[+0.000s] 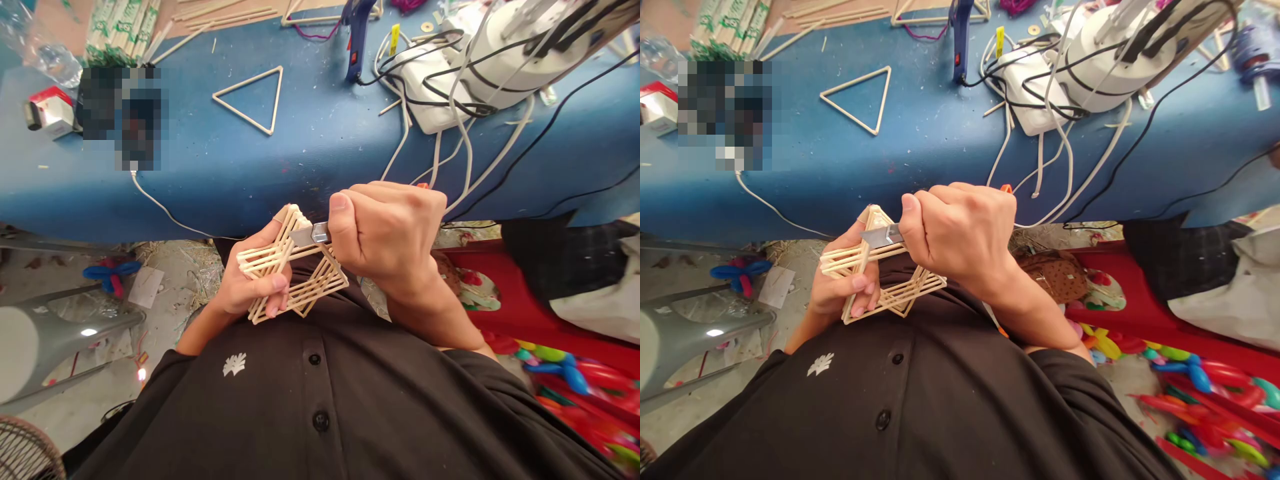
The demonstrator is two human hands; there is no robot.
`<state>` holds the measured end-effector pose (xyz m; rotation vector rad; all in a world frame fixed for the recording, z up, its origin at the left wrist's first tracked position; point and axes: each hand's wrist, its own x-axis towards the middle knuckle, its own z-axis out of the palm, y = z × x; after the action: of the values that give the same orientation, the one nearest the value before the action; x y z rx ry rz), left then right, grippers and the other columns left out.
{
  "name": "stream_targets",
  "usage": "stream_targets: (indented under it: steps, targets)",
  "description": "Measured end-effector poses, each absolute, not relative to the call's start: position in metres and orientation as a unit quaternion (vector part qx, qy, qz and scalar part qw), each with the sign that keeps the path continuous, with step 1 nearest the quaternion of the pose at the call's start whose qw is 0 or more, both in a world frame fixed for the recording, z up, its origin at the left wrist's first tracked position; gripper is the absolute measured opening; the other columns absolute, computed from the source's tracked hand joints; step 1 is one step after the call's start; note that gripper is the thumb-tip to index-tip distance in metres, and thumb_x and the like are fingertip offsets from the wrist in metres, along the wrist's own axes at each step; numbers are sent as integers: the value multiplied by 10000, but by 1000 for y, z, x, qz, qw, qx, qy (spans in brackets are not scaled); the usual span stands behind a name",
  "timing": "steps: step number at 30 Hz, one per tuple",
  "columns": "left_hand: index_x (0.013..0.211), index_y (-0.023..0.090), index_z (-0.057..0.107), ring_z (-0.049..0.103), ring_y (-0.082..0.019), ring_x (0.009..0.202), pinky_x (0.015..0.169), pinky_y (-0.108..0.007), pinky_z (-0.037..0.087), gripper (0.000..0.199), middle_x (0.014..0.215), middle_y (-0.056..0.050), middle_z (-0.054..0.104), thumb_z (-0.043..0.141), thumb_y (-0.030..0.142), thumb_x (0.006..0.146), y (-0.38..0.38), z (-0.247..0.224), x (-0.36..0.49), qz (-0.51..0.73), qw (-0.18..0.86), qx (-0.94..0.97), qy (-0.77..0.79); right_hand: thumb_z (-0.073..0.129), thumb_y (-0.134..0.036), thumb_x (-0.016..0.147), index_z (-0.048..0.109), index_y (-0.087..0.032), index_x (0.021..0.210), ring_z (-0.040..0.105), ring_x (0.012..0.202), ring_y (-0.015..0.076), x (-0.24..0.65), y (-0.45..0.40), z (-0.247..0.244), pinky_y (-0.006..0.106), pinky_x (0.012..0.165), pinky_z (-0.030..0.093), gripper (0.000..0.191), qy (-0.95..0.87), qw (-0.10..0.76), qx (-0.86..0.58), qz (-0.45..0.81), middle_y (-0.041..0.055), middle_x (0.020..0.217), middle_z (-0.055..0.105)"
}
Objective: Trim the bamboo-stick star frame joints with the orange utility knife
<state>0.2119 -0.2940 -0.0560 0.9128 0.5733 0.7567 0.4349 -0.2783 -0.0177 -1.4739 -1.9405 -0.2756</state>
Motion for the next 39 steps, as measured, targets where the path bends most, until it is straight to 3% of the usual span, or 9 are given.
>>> stream_targets:
  steps: [13,35,39]
  targets:
    - [1741,332,484,555,-102,350,434,-219,553,932,641,70,659,905,335,909,-292,-54,213,356,794,428,245,364,-384,1122,481,-223,594,282,553,144,436,-277,-17,397,643,184,564,-718,357,-579,-148,17,534,390]
    - [1797,284,377,520,-93,344,446,-210,552,1048,598,82,640,908,337,895,-293,-46,216,353,787,427,271,321,-387,1143,507,-228,605,323,557,149,439,-274,-21,401,644,203,591,-713,331,-587,-192,27,539,428]
    - [1813,285,336,537,-94,347,459,-208,564,1043,612,76,661,877,309,922,-297,-46,209,346,797,424,255,393,-429,1146,469,-230,592,232,551,130,470,-260,-20,411,659,167,593,-646,365,-626,-239,23,544,425]
